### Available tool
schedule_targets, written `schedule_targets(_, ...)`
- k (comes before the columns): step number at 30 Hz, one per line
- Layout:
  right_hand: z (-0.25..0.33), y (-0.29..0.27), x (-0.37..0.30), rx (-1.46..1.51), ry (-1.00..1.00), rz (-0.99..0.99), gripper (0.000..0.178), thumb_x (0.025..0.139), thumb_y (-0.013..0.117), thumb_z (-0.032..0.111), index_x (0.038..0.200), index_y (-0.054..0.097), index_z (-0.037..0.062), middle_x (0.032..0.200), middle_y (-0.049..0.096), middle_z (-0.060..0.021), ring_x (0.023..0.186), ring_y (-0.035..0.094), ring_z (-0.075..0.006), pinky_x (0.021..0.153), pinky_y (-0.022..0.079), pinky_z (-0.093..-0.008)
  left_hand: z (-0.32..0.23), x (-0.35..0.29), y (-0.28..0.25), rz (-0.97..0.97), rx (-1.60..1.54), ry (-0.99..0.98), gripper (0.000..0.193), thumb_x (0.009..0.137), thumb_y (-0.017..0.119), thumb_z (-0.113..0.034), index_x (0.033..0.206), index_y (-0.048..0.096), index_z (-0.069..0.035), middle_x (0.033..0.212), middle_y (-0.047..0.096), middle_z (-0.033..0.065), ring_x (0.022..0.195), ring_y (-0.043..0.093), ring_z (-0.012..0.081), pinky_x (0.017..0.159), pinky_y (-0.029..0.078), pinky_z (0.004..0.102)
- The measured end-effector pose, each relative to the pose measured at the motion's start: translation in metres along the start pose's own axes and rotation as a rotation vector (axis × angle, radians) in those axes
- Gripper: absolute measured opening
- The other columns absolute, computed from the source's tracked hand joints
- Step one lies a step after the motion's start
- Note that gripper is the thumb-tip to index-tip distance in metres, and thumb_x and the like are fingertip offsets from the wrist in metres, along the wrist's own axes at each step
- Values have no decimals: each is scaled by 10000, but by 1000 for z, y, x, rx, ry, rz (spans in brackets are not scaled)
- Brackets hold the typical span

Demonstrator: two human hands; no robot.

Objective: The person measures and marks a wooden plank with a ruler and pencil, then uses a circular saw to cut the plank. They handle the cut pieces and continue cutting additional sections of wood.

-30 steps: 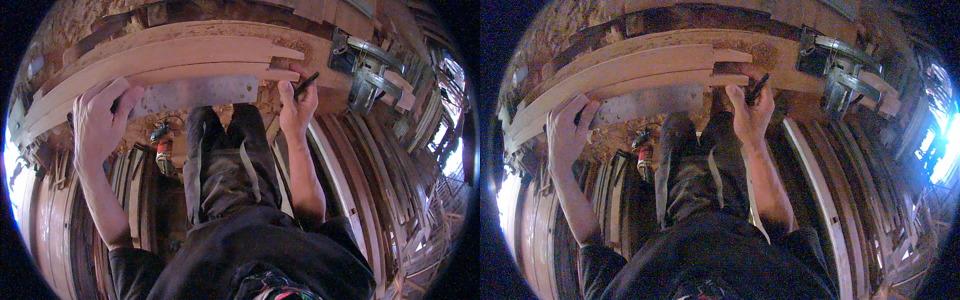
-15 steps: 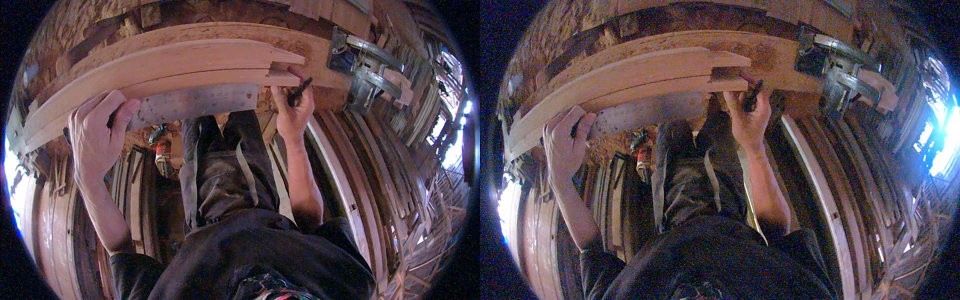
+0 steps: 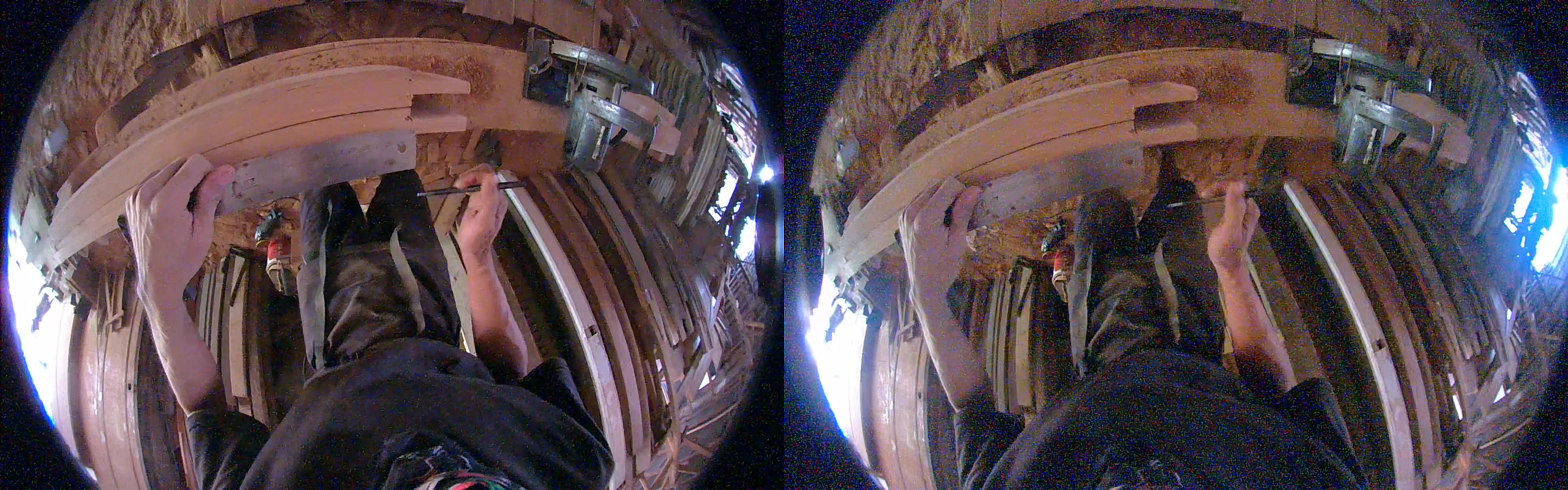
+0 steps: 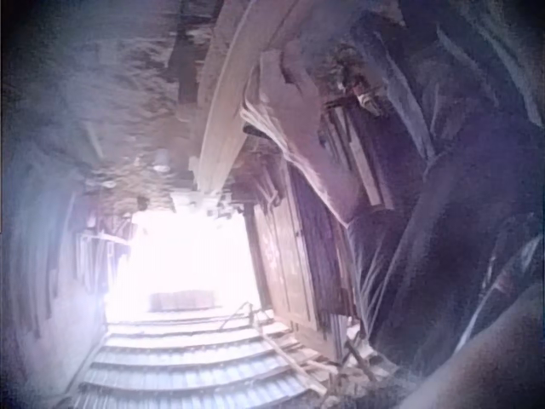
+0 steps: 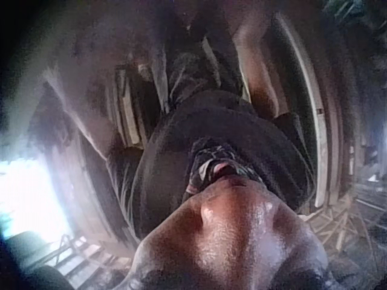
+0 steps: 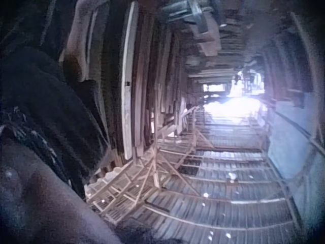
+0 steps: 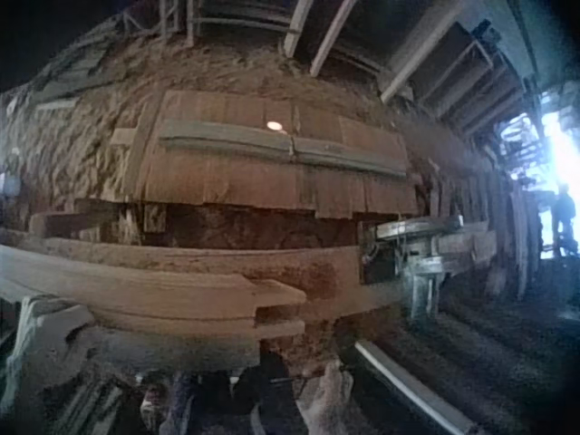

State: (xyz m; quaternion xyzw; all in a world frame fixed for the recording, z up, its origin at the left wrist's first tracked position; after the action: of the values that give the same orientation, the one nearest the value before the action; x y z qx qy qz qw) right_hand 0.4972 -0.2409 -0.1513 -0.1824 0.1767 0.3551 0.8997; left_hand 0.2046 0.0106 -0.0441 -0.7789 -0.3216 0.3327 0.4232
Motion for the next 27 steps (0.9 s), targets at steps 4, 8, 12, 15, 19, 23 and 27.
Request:
schedule_targets(4, 21, 1, 5, 87, -34, -28, 455, 1030, 507, 410, 843, 662, 25, 795, 674, -49, 690, 557, -110, 678, 458, -268, -12, 7, 1, 6, -1, 40, 267, 937, 654, -285, 809, 618, -53, 725, 618, 149, 681, 593, 376, 635, 453, 447)
schedule_targets(8, 46, -4, 8, -69, -148, -88, 243, 973, 652, 260, 871, 604, 44, 813, 627, -29, 677, 524, -108, 675, 450, -272, -15, 10, 3, 8, -6, 35, 285, 943, 648, -304, 806, 619, -56, 690, 611, 142, 652, 588, 373, 621, 447, 452)
schedule_targets(12, 72, 0, 3, -52, -358, -110, 177, 922, 670, 103, 938, 498, 64, 804, 560, -33, 693, 486, -92, 607, 419, -238, -13, 11, 5, 25, 14, 24, 284, 944, 648, -306, 810, 623, -57, 690, 619, 145, 654, 594, 378, 617, 447, 458)
schedule_targets(15, 91, 4, -1, 35, -349, -106, 193, 946, 589, 113, 1108, 545, 18, 863, 624, -91, 721, 533, -129, 632, 442, -264, -12, 11, 5, 45, 15, 0, 287, 946, 643, -313, 815, 625, -58, 701, 630, 149, 675, 605, 387, 624, 453, 465)
schedule_targets(19, 98, 22, 6, 216, -329, 97, 352, 966, 572, 238, 1170, 616, -45, 1081, 686, -198, 956, 697, -256, 770, 553, -332, -10, 10, 6, 77, 2, -37, 295, 950, 633, -330, 832, 629, -60, 730, 646, 154, 709, 617, 401, 641, 464, 479)
schedule_targets(23, 111, 37, 7, -41, -498, 152, 262, 970, 573, 158, 1136, 622, -39, 1114, 673, -199, 1000, 683, -268, 866, 540, -369, -12, 10, 8, 138, 1, -123, 305, 955, 625, -343, 848, 629, -58, 770, 660, 163, 721, 620, 411, 654, 475, 484)
schedule_targets(27, 115, 53, 5, -42, -545, 205, 172, 975, 551, 36, 1132, 579, -27, 1169, 660, -237, 1017, 682, -258, 977, 509, -387, -13, 8, 8, 123, -1, -143, 316, 960, 620, -349, 849, 627, -53, 774, 659, 168, 726, 622, 414, 655, 478, 479)
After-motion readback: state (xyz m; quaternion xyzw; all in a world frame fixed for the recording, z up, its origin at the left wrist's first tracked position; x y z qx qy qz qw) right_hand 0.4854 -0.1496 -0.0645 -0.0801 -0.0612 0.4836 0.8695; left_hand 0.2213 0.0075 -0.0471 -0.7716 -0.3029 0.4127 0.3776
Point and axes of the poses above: each hand's wrist, its own x-axis towards the middle knuckle, its own y-axis out of the palm, z = x × y, the point moved 8 cm from there along x, towards the middle knuckle
